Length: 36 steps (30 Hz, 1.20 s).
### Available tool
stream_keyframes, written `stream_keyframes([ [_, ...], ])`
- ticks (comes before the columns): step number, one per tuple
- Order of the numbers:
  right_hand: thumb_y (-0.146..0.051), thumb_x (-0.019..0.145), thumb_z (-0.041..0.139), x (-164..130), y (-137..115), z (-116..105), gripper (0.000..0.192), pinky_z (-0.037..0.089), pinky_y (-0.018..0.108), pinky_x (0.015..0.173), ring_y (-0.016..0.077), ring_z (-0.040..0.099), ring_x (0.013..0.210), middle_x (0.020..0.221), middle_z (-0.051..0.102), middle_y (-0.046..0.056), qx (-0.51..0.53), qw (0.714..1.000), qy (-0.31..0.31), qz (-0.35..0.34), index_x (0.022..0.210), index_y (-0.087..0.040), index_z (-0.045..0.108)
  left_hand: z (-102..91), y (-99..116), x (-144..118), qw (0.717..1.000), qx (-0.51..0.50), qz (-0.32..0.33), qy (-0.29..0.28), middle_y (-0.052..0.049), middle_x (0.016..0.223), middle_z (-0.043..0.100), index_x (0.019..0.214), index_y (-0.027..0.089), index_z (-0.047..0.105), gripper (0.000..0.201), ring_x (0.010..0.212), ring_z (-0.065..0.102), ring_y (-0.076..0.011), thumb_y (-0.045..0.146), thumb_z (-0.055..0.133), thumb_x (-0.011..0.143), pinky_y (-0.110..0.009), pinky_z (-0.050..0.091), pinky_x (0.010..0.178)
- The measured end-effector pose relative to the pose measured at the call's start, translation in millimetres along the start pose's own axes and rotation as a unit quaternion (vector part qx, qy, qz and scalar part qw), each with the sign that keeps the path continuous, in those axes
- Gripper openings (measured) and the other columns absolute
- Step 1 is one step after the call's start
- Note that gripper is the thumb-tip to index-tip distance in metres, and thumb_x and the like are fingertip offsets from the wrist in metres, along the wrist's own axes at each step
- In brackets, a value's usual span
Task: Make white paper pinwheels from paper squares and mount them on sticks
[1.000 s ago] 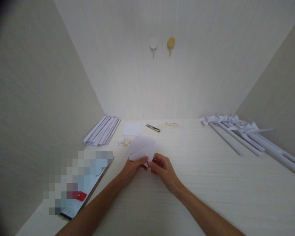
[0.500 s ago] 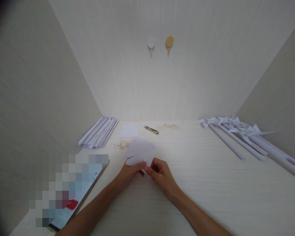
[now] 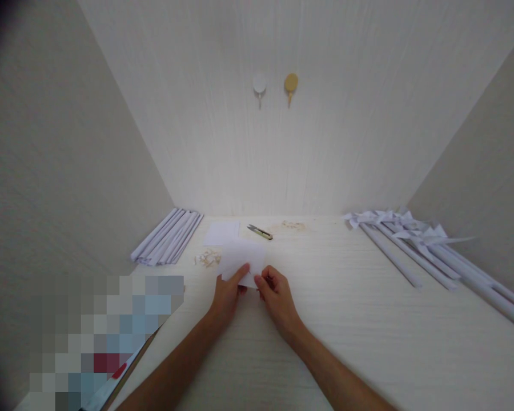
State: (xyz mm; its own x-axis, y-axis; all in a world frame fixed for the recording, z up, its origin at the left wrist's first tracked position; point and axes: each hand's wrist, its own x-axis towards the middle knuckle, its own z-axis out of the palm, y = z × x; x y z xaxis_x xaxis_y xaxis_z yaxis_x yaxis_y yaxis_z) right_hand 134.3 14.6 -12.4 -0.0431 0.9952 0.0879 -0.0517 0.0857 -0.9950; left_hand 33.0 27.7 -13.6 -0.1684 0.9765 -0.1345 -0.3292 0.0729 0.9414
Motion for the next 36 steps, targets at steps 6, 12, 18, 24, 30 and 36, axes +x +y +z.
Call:
stream_keyframes([
  [6, -0.037, 0.068, 0.057, -0.9, 6.0, -2.8, 0.030, 0.022, 0.020, 0.042, 0.0064, 0.029, 0.043, 0.047, 0.033, -0.008, 0.078, 0.997, -0.005, 0.013, 0.056, -0.019, 0.036, 1.8, 5.0, -3.4, 0.998, -0.033, -0.046, 0.011, 0.006, 0.048, 0.048, 0.061, 0.015, 0.052, 0.021, 0.039, 0.036, -0.0044, 0.029, 0.065, 0.053, -0.018, 0.026, 0.037],
  [12, -0.041, 0.070, 0.054, 0.6, 3.4, -0.4, 0.028, 0.028, 0.021, 0.042, 0.0071, 0.037, 0.043, 0.050, 0.043, -0.004, 0.094, 0.995, 0.006, 0.021, 0.058, -0.017, 0.044, 2.2, 7.5, -2.2, 0.998, -0.046, -0.039, 0.030, 0.005, 0.050, 0.049, 0.063, 0.015, 0.049, 0.028, 0.040, 0.039, -0.0042, 0.033, 0.068, 0.052, -0.018, 0.028, 0.039],
  [18, -0.038, 0.064, 0.061, 0.4, 0.3, 1.8, 0.028, 0.028, 0.020, 0.038, 0.0063, 0.037, 0.040, 0.046, 0.045, -0.005, 0.035, 0.999, 0.013, 0.029, 0.054, -0.016, 0.045, 1.1, 6.1, 1.8, 0.998, -0.045, -0.037, 0.034, 0.005, 0.052, 0.050, 0.064, 0.015, 0.049, 0.031, 0.039, 0.040, -0.0043, 0.035, 0.068, 0.051, -0.018, 0.028, 0.038],
  [24, -0.032, 0.065, 0.060, 2.9, 3.9, -0.5, 0.024, 0.027, 0.018, 0.037, 0.0051, 0.038, 0.039, 0.049, 0.045, -0.006, 0.129, 0.988, 0.075, 0.047, 0.057, -0.017, 0.043, -4.3, 7.5, 10.2, 0.998, -0.041, 0.032, 0.035, 0.005, 0.049, 0.047, 0.056, 0.014, 0.051, 0.025, 0.039, 0.039, -0.0036, 0.035, 0.065, 0.055, -0.017, 0.029, 0.037],
  [30, -0.031, 0.060, 0.064, 6.7, -2.0, -1.2, 0.026, 0.025, 0.018, 0.036, 0.0045, 0.034, 0.037, 0.043, 0.042, -0.007, 0.228, 0.963, 0.132, 0.048, 0.056, -0.018, 0.041, -3.5, 9.5, 5.0, 0.995, 0.071, 0.035, -0.061, 0.004, 0.039, 0.047, 0.047, 0.014, 0.051, 0.022, 0.035, 0.038, -0.0051, 0.029, 0.063, 0.056, -0.018, 0.028, 0.037],
  [36, -0.035, 0.063, 0.061, 6.0, -0.8, 0.2, 0.026, 0.021, 0.018, 0.035, 0.0044, 0.032, 0.035, 0.039, 0.040, -0.009, 0.179, 0.979, 0.092, 0.043, 0.058, -0.018, 0.042, -3.1, 10.3, 1.8, 0.990, 0.111, 0.017, -0.079, 0.002, 0.048, 0.055, 0.056, 0.013, 0.059, 0.014, 0.040, 0.043, -0.0077, 0.024, 0.067, 0.051, -0.020, 0.031, 0.037],
])
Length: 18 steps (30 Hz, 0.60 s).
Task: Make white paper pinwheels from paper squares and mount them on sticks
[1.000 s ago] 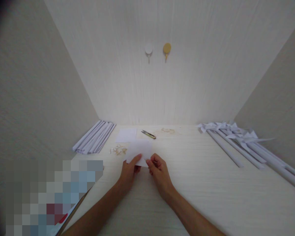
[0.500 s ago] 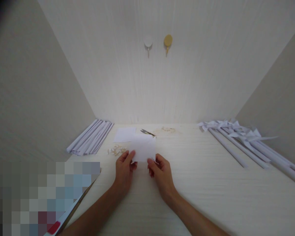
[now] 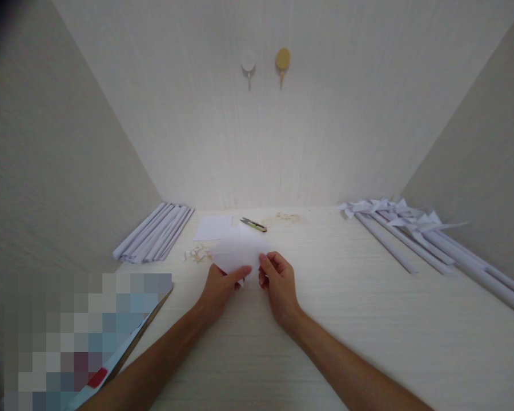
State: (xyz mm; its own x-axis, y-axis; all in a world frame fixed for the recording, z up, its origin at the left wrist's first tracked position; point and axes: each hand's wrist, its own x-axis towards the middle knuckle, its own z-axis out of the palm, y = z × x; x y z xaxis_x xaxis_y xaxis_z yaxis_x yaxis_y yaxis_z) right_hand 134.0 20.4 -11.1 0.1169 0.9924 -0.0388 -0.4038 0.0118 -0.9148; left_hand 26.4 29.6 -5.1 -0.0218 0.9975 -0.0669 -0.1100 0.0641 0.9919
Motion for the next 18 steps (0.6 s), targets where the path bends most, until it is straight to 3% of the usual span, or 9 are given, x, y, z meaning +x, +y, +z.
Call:
stream_keyframes([
  [5, -0.035, 0.067, 0.058, -2.1, 2.0, -0.9, 0.022, 0.025, 0.019, 0.038, 0.0051, 0.035, 0.038, 0.043, 0.043, -0.006, -0.105, 0.991, -0.084, -0.008, 0.059, -0.017, 0.048, -1.1, -0.6, 1.1, 0.996, -0.091, -0.009, 0.002, 0.002, 0.057, 0.059, 0.064, 0.014, 0.061, 0.014, 0.049, 0.049, -0.0088, 0.021, 0.066, 0.052, -0.019, 0.033, 0.039],
  [13, -0.032, 0.070, 0.053, -6.5, -1.5, 1.9, 0.019, 0.025, 0.019, 0.039, 0.0055, 0.035, 0.039, 0.042, 0.041, -0.007, -0.168, 0.980, -0.105, -0.013, 0.059, -0.016, 0.049, -1.1, 0.1, 1.4, 0.987, -0.157, -0.022, 0.037, 0.004, 0.047, 0.055, 0.055, 0.013, 0.057, 0.013, 0.040, 0.044, -0.0068, 0.019, 0.067, 0.051, -0.019, 0.028, 0.037],
  [18, -0.031, 0.070, 0.051, -7.0, -1.7, 2.3, 0.020, 0.027, 0.020, 0.041, 0.0060, 0.035, 0.040, 0.044, 0.043, -0.005, -0.203, 0.969, -0.138, -0.021, 0.059, -0.015, 0.051, -0.4, 0.8, 1.5, 0.982, -0.185, -0.034, 0.000, 0.004, 0.043, 0.052, 0.054, 0.013, 0.056, 0.012, 0.036, 0.042, -0.0061, 0.019, 0.066, 0.051, -0.019, 0.025, 0.036],
])
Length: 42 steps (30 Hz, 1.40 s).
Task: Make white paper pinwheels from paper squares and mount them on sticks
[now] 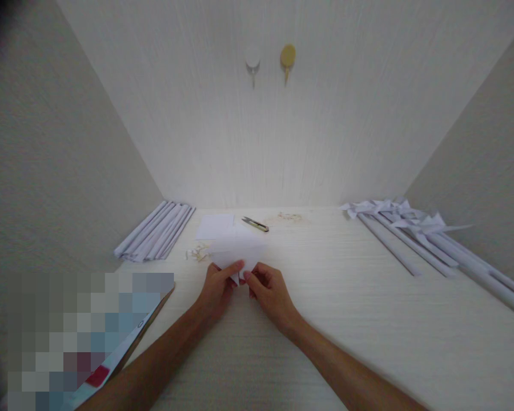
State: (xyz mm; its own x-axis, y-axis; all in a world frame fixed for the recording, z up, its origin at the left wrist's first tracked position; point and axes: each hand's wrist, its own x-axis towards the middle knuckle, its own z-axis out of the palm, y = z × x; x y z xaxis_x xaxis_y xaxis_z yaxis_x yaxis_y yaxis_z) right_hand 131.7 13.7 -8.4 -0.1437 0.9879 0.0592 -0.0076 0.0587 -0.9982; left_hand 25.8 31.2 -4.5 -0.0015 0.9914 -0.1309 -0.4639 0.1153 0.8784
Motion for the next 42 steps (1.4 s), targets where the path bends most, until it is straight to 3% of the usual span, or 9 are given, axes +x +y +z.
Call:
stream_keyframes([
  [6, -0.029, 0.068, 0.055, -0.5, 4.6, -0.2, 0.014, 0.026, 0.021, 0.043, 0.0074, 0.036, 0.044, 0.048, 0.042, -0.005, -0.020, 0.999, -0.038, -0.015, 0.064, -0.016, 0.053, -0.9, -1.4, 1.9, 0.999, -0.009, -0.003, 0.039, 0.004, 0.049, 0.055, 0.057, 0.013, 0.058, 0.015, 0.041, 0.044, -0.0067, 0.019, 0.068, 0.049, -0.019, 0.027, 0.037],
  [13, -0.026, 0.067, 0.058, 0.4, 6.9, -2.6, 0.012, 0.035, 0.024, 0.054, 0.0096, 0.042, 0.055, 0.066, 0.049, -0.001, -0.026, 0.996, -0.024, -0.085, 0.058, -0.017, 0.055, -2.0, -4.2, 2.4, 0.999, 0.024, 0.005, 0.043, 0.002, 0.047, 0.054, 0.057, 0.011, 0.058, 0.018, 0.040, 0.042, -0.0066, 0.023, 0.069, 0.048, -0.019, 0.027, 0.036],
  [22, -0.031, 0.065, 0.059, -1.3, 2.7, -1.6, 0.016, 0.036, 0.024, 0.052, 0.0101, 0.044, 0.053, 0.057, 0.051, -0.002, 0.010, 0.999, -0.015, -0.035, 0.063, -0.016, 0.055, -1.7, -5.4, 2.5, 0.998, 0.044, 0.006, 0.053, 0.002, 0.050, 0.055, 0.059, 0.011, 0.059, 0.020, 0.041, 0.043, -0.0070, 0.024, 0.069, 0.048, -0.019, 0.030, 0.037],
  [26, -0.029, 0.064, 0.060, 2.3, 6.9, -2.5, 0.015, 0.034, 0.023, 0.051, 0.0090, 0.041, 0.050, 0.056, 0.050, -0.002, 0.022, 1.000, -0.007, -0.016, 0.062, -0.015, 0.055, 0.2, -4.5, 0.6, 0.998, 0.061, 0.003, 0.032, 0.000, 0.051, 0.056, 0.061, 0.011, 0.060, 0.021, 0.041, 0.044, -0.0072, 0.025, 0.068, 0.048, -0.019, 0.030, 0.037],
  [30, -0.029, 0.063, 0.060, 3.3, 9.6, -4.5, 0.016, 0.035, 0.024, 0.054, 0.0096, 0.042, 0.053, 0.056, 0.049, -0.002, 0.022, 0.999, -0.008, -0.027, 0.061, -0.015, 0.053, 0.6, -4.1, 0.5, 0.995, 0.091, 0.005, 0.029, 0.000, 0.048, 0.055, 0.058, 0.010, 0.060, 0.020, 0.039, 0.043, -0.0068, 0.025, 0.069, 0.048, -0.019, 0.030, 0.036],
  [36, -0.031, 0.065, 0.058, 0.8, 5.8, -3.3, 0.021, 0.029, 0.020, 0.042, 0.0069, 0.035, 0.045, 0.049, 0.041, -0.005, -0.005, 0.999, 0.035, -0.016, 0.056, -0.017, 0.045, -1.1, -5.6, 1.8, 0.997, 0.073, 0.012, 0.014, 0.002, 0.046, 0.052, 0.055, 0.012, 0.057, 0.021, 0.040, 0.040, -0.0062, 0.029, 0.068, 0.051, -0.020, 0.029, 0.038],
  [39, -0.029, 0.062, 0.061, 1.3, 4.9, -1.3, 0.018, 0.032, 0.020, 0.043, 0.0089, 0.041, 0.050, 0.056, 0.047, -0.004, -0.016, 0.998, 0.049, -0.024, 0.064, -0.017, 0.047, -0.3, -5.3, 0.3, 0.998, 0.063, 0.011, 0.005, 0.003, 0.046, 0.051, 0.054, 0.012, 0.056, 0.020, 0.040, 0.039, -0.0059, 0.028, 0.068, 0.051, -0.020, 0.029, 0.039],
  [42, -0.027, 0.065, 0.057, 2.5, 7.4, -0.7, 0.013, 0.036, 0.022, 0.047, 0.0116, 0.046, 0.056, 0.062, 0.054, 0.000, -0.039, 0.999, 0.012, -0.032, 0.070, -0.016, 0.052, 0.4, -5.0, -0.8, 0.997, 0.076, 0.010, -0.004, 0.003, 0.042, 0.050, 0.051, 0.012, 0.055, 0.021, 0.039, 0.039, -0.0057, 0.027, 0.069, 0.050, -0.020, 0.027, 0.039],
])
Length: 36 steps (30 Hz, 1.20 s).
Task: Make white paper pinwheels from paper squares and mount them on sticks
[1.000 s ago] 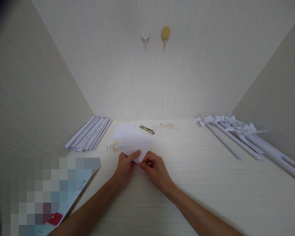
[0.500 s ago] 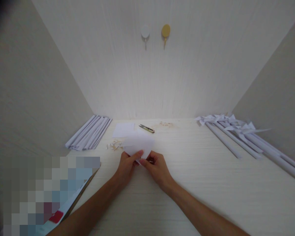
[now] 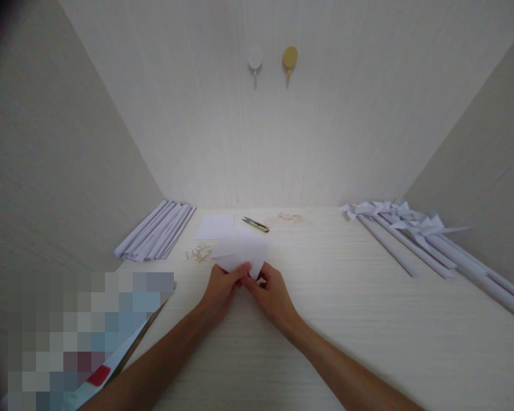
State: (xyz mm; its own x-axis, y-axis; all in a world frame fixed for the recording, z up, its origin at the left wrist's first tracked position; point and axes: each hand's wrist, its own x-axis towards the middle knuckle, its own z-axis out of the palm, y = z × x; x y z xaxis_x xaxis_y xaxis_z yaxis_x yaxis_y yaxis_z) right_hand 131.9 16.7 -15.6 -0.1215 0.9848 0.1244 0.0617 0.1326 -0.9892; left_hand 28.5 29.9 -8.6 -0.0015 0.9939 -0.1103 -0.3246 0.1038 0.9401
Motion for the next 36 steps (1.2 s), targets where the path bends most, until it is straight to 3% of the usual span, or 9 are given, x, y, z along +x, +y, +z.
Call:
stream_keyframes([
  [4, -0.024, 0.065, 0.055, -0.9, 3.0, -0.5, 0.009, 0.040, 0.024, 0.050, 0.0122, 0.049, 0.057, 0.065, 0.057, 0.002, 0.001, 1.000, -0.010, -0.003, 0.069, -0.015, 0.055, -1.8, 1.8, 3.0, 0.999, -0.013, 0.003, 0.032, 0.003, 0.045, 0.051, 0.054, 0.012, 0.055, 0.022, 0.040, 0.042, -0.0065, 0.029, 0.069, 0.050, -0.020, 0.030, 0.039],
  [8, -0.022, 0.064, 0.056, -2.9, -0.2, -0.7, 0.008, 0.035, 0.021, 0.039, 0.0080, 0.042, 0.043, 0.051, 0.050, -0.003, 0.015, 0.999, 0.023, 0.033, 0.064, -0.015, 0.053, -5.6, 5.9, 8.3, 0.994, -0.088, 0.025, 0.062, 0.004, 0.050, 0.051, 0.056, 0.013, 0.054, 0.020, 0.043, 0.043, -0.0054, 0.031, 0.064, 0.056, -0.017, 0.030, 0.038],
  [12, -0.025, 0.066, 0.056, -0.9, -2.6, -2.5, 0.011, 0.032, 0.018, 0.034, 0.0062, 0.040, 0.038, 0.045, 0.045, -0.006, 0.115, 0.989, 0.084, 0.038, 0.064, -0.016, 0.049, -8.5, 6.0, 10.3, 0.997, -0.063, 0.030, 0.039, 0.005, 0.048, 0.049, 0.055, 0.013, 0.055, 0.016, 0.042, 0.042, -0.0044, 0.025, 0.065, 0.055, -0.016, 0.030, 0.038],
  [16, -0.029, 0.066, 0.058, 3.6, -3.7, -6.5, 0.017, 0.026, 0.014, 0.032, 0.0036, 0.035, 0.036, 0.043, 0.042, -0.008, 0.226, 0.959, 0.172, 0.026, 0.062, -0.017, 0.046, -7.6, 3.3, 7.6, 1.000, -0.008, 0.021, -0.007, 0.003, 0.043, 0.050, 0.051, 0.013, 0.056, 0.012, 0.040, 0.042, -0.0054, 0.020, 0.064, 0.053, -0.017, 0.031, 0.038],
  [19, -0.029, 0.065, 0.060, 5.1, -5.4, -8.5, 0.020, 0.022, 0.013, 0.030, 0.0022, 0.032, 0.034, 0.042, 0.041, -0.009, 0.260, 0.945, 0.197, 0.017, 0.061, -0.017, 0.044, -4.9, 1.7, 3.5, 0.997, 0.065, 0.013, -0.043, 0.002, 0.039, 0.050, 0.046, 0.012, 0.055, 0.014, 0.036, 0.040, -0.0059, 0.021, 0.065, 0.052, -0.019, 0.030, 0.037],
  [23, -0.030, 0.064, 0.061, 3.7, -7.3, -7.3, 0.024, 0.019, 0.013, 0.029, 0.0022, 0.031, 0.032, 0.040, 0.040, -0.009, 0.268, 0.947, 0.176, 0.029, 0.058, -0.018, 0.041, -1.6, 1.9, 0.0, 0.996, 0.078, 0.020, -0.040, 0.002, 0.042, 0.051, 0.049, 0.012, 0.057, 0.015, 0.037, 0.040, -0.0061, 0.023, 0.067, 0.052, -0.019, 0.030, 0.037],
  [27, -0.033, 0.063, 0.062, 0.9, -7.4, -3.0, 0.026, 0.021, 0.014, 0.029, 0.0025, 0.034, 0.033, 0.043, 0.044, -0.007, 0.242, 0.963, 0.092, 0.072, 0.056, -0.016, 0.044, -0.8, 5.4, 0.3, 1.000, -0.006, 0.013, -0.015, 0.002, 0.055, 0.057, 0.061, 0.013, 0.059, 0.018, 0.043, 0.044, -0.0067, 0.021, 0.069, 0.048, -0.018, 0.031, 0.038],
  [30, -0.034, 0.062, 0.062, -0.5, -6.6, -0.6, 0.024, 0.023, 0.015, 0.030, 0.0026, 0.037, 0.035, 0.051, 0.051, -0.004, 0.223, 0.970, 0.035, 0.094, 0.057, -0.015, 0.049, -0.9, 7.5, 1.4, 0.999, -0.044, -0.002, -0.017, 0.002, 0.052, 0.056, 0.058, 0.013, 0.057, 0.016, 0.041, 0.045, -0.0068, 0.021, 0.068, 0.049, -0.019, 0.030, 0.037],
  [36, -0.033, 0.068, 0.057, -0.7, -5.6, -0.5, 0.022, 0.025, 0.016, 0.032, 0.0031, 0.035, 0.034, 0.045, 0.048, -0.005, 0.174, 0.982, -0.004, 0.076, 0.057, -0.015, 0.052, -2.5, 5.8, 4.4, 0.996, -0.081, -0.018, -0.022, 0.002, 0.050, 0.054, 0.057, 0.012, 0.056, 0.016, 0.041, 0.044, -0.0066, 0.023, 0.067, 0.051, -0.020, 0.031, 0.039],
])
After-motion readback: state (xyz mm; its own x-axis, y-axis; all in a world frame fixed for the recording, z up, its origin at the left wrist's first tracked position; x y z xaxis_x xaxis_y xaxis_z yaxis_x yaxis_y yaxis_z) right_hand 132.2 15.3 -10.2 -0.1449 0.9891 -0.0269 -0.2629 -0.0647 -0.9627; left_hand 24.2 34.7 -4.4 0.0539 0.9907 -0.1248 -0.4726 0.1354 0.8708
